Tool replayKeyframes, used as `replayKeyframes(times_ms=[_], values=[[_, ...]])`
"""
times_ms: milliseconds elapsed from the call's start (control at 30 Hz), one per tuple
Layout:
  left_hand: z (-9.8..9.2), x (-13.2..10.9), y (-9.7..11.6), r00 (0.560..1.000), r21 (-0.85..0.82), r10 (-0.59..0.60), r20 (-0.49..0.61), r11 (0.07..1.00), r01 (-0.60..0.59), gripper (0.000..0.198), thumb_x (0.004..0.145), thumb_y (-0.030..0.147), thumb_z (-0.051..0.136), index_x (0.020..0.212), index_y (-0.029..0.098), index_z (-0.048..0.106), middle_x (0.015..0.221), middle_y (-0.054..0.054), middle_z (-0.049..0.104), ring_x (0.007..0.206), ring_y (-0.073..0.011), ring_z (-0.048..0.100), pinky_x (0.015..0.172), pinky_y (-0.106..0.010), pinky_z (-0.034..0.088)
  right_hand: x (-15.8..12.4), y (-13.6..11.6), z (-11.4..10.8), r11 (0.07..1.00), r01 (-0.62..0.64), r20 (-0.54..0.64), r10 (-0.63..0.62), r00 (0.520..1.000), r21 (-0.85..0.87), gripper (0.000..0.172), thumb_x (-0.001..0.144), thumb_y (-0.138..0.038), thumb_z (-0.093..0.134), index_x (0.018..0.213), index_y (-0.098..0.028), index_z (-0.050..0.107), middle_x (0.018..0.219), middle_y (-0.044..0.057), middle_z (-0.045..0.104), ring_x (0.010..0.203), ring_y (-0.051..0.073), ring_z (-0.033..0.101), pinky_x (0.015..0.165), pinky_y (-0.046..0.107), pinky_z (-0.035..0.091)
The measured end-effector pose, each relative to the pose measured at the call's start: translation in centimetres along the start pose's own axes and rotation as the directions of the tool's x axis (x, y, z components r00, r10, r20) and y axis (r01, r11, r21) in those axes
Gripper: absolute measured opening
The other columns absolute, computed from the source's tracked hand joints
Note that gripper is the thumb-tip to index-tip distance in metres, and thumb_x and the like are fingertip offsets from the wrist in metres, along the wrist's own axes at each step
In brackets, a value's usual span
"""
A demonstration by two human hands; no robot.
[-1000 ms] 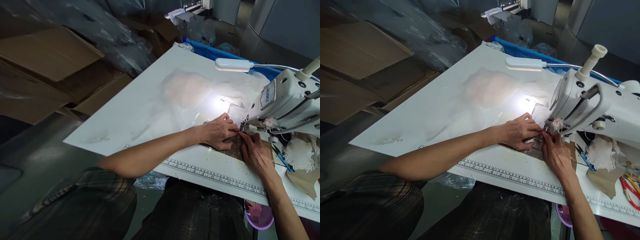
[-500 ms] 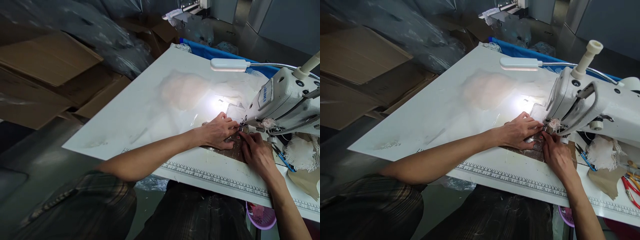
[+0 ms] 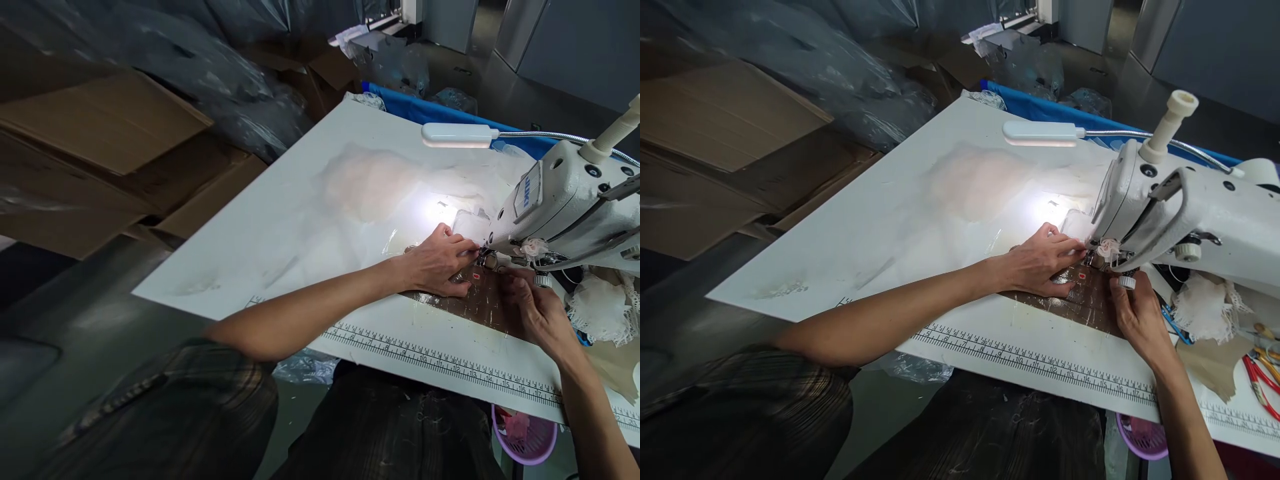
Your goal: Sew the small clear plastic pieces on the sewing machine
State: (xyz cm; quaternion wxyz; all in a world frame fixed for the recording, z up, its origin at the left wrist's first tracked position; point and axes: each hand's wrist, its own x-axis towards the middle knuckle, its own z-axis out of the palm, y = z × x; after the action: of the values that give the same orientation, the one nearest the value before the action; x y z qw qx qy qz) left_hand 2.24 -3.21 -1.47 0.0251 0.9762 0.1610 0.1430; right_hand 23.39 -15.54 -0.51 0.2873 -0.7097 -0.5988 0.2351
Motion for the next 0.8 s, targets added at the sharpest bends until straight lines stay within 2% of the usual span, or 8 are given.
replayKeyframes(times_ms=[67, 167, 333, 467, 567, 633, 700, 800], values=[[0.3, -0.1, 0.0, 1.0, -0.001, 0.001, -0.013, 1.0, -0.001, 0.047, 0.093, 0.044, 0.045, 0.123, 0.011, 0.06, 0.123, -0.014, 0.062, 0.092, -0.023, 0.058, 0.088, -0.042, 0.034, -0.9, 0.6, 0.6, 0.997, 0.074, -0.085, -0.076, 0.993, -0.034, 0.045, 0.092, -0.058, 0.046, 0.104, -0.019, 0.066, 0.092, 0.011, 0.068, 0.083, 0.023, 0.065, 0.074, 0.04, 0.053], [0.7, -0.2, -0.1, 0.999, -0.003, 0.001, -0.044, 1.0, -0.002, 0.049, 0.094, 0.045, 0.043, 0.125, 0.009, 0.057, 0.126, -0.017, 0.06, 0.098, -0.0252, 0.058, 0.091, -0.044, 0.035, -1.5, 1.4, 1.7, 0.983, 0.171, -0.224, -0.181, 0.958, -0.063, 0.031, 0.092, -0.043, 0.052, 0.1, -0.019, 0.069, 0.1, 0.013, 0.066, 0.091, 0.023, 0.063, 0.08, 0.042, 0.053], [1.1, -0.3, 0.2, 0.993, -0.035, -0.067, -0.102, 0.997, 0.064, 0.056, 0.095, 0.045, 0.044, 0.134, 0.005, 0.047, 0.14, -0.024, 0.049, 0.124, -0.0313, 0.051, 0.105, -0.047, 0.034, -1.4, 1.9, 2.3, 0.969, 0.226, -0.25, -0.243, 0.937, -0.098, 0.024, 0.09, -0.032, 0.053, 0.102, -0.02, 0.07, 0.1, 0.012, 0.066, 0.095, 0.024, 0.062, 0.084, 0.044, 0.053], [1.2, 0.0, -0.4, 0.994, -0.077, -0.11, 0.009, 0.991, 0.11, 0.065, 0.095, 0.053, 0.045, 0.143, 0.009, 0.039, 0.147, -0.022, 0.044, 0.14, -0.0348, 0.037, 0.114, -0.053, 0.027, -1.4, 1.8, 2.4, 0.95, 0.288, -0.259, -0.31, 0.915, -0.122, 0.024, 0.092, -0.03, 0.05, 0.103, -0.02, 0.07, 0.101, 0.012, 0.064, 0.099, 0.025, 0.061, 0.088, 0.046, 0.052], [0.7, 1.0, -1.9, 0.993, -0.107, -0.033, 0.111, 0.993, 0.045, 0.066, 0.093, 0.059, 0.049, 0.14, 0.013, 0.046, 0.15, -0.02, 0.042, 0.142, -0.0362, 0.034, 0.115, -0.056, 0.026, -1.6, 1.8, 2.6, 0.937, 0.316, -0.247, -0.344, 0.906, -0.148, 0.025, 0.093, -0.029, 0.049, 0.107, -0.019, 0.068, 0.104, 0.013, 0.062, 0.1, 0.025, 0.06, 0.087, 0.046, 0.053], [0.0, 2.1, -3.4, 0.986, -0.14, 0.032, 0.165, 0.99, -0.009, 0.063, 0.089, 0.058, 0.055, 0.136, 0.017, 0.052, 0.15, -0.016, 0.045, 0.138, -0.0339, 0.042, 0.112, -0.052, 0.032, -1.7, 2.0, 2.8, 0.929, 0.334, -0.243, -0.365, 0.899, -0.163, 0.025, 0.094, -0.029, 0.049, 0.109, -0.019, 0.067, 0.106, 0.014, 0.061, 0.1, 0.025, 0.059, 0.086, 0.046, 0.054], [-0.9, 3.6, -5.0, 0.975, -0.174, 0.053, 0.215, 0.985, -0.015, 0.051, 0.089, 0.051, 0.06, 0.128, 0.02, 0.06, 0.144, -0.012, 0.052, 0.126, -0.0284, 0.054, 0.106, -0.044, 0.042, -1.7, 2.3, 3.0, 0.917, 0.358, -0.248, -0.394, 0.885, -0.178, 0.025, 0.094, -0.029, 0.049, 0.11, -0.019, 0.066, 0.106, 0.014, 0.061, 0.1, 0.025, 0.059, 0.086, 0.046, 0.054], [-2.1, 6.2, -6.7, 0.982, -0.142, -0.015, 0.188, 0.989, 0.042, 0.031, 0.091, 0.035, 0.058, 0.115, 0.018, 0.068, 0.131, -0.009, 0.061, 0.111, -0.0205, 0.063, 0.094, -0.03, 0.049, -1.6, 2.8, 3.3, 0.901, 0.388, -0.257, -0.428, 0.867, -0.195, 0.024, 0.095, -0.029, 0.049, 0.111, -0.019, 0.065, 0.107, 0.014, 0.061, 0.1, 0.025, 0.06, 0.085, 0.047, 0.055]])
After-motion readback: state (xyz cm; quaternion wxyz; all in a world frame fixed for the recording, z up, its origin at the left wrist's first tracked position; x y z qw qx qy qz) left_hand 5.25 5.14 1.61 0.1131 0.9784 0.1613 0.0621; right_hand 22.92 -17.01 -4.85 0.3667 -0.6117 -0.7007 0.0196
